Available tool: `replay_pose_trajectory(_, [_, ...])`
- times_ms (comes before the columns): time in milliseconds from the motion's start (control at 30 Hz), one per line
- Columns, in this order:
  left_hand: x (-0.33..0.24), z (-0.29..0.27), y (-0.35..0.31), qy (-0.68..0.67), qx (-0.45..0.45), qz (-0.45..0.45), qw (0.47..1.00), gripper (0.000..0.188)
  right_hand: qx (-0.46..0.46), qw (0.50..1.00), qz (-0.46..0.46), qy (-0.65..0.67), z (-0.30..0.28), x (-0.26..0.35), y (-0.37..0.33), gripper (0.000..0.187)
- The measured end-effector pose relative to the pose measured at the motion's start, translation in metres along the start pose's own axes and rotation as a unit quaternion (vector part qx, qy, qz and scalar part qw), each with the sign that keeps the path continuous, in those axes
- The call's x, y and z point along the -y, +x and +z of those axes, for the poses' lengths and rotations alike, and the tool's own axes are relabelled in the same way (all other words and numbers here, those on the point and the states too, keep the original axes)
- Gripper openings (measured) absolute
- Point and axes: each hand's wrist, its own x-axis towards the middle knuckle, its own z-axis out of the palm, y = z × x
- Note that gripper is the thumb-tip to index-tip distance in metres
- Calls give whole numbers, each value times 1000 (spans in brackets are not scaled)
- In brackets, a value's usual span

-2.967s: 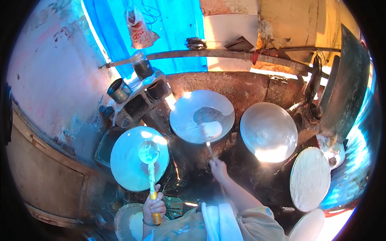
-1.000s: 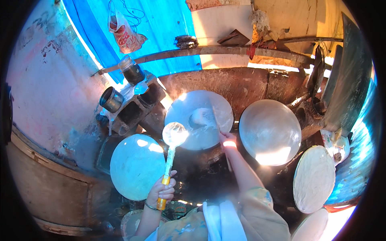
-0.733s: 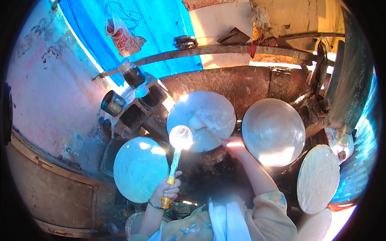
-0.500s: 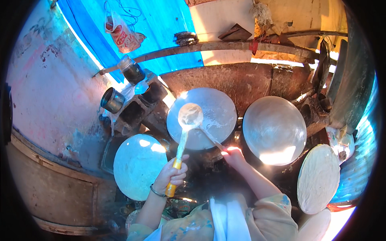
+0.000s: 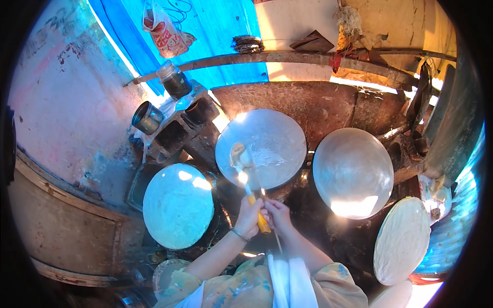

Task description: The person scoops batter from a container using a ladle and spreads it across heated pans. The person then loosens and removes the cooked thin sheets from the pans using a stick and stacks them.

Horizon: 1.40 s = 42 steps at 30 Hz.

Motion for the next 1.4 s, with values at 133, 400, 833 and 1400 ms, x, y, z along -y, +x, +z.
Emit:
replay_pose_trajectory(133, [-7, -11, 4, -112, 30, -91, 989, 11, 79, 994, 3, 70, -24, -17, 26, 13])
replay_pose_trajectory(400, [-57, -56, -20, -195, 135, -121, 964, 7, 76, 995, 26, 55, 33, 29, -11, 13])
replay_pose_trajectory(833, [-80, -72, -21, -522, 299, -172, 780, 22, 130, 989, 56, 45, 61, 36, -10, 16])
replay_pose_trajectory(1400, [-80, -114, -78, -593, 265, -63, 758, 30, 50, 764, -285, -577, -28, 54, 58, 28])
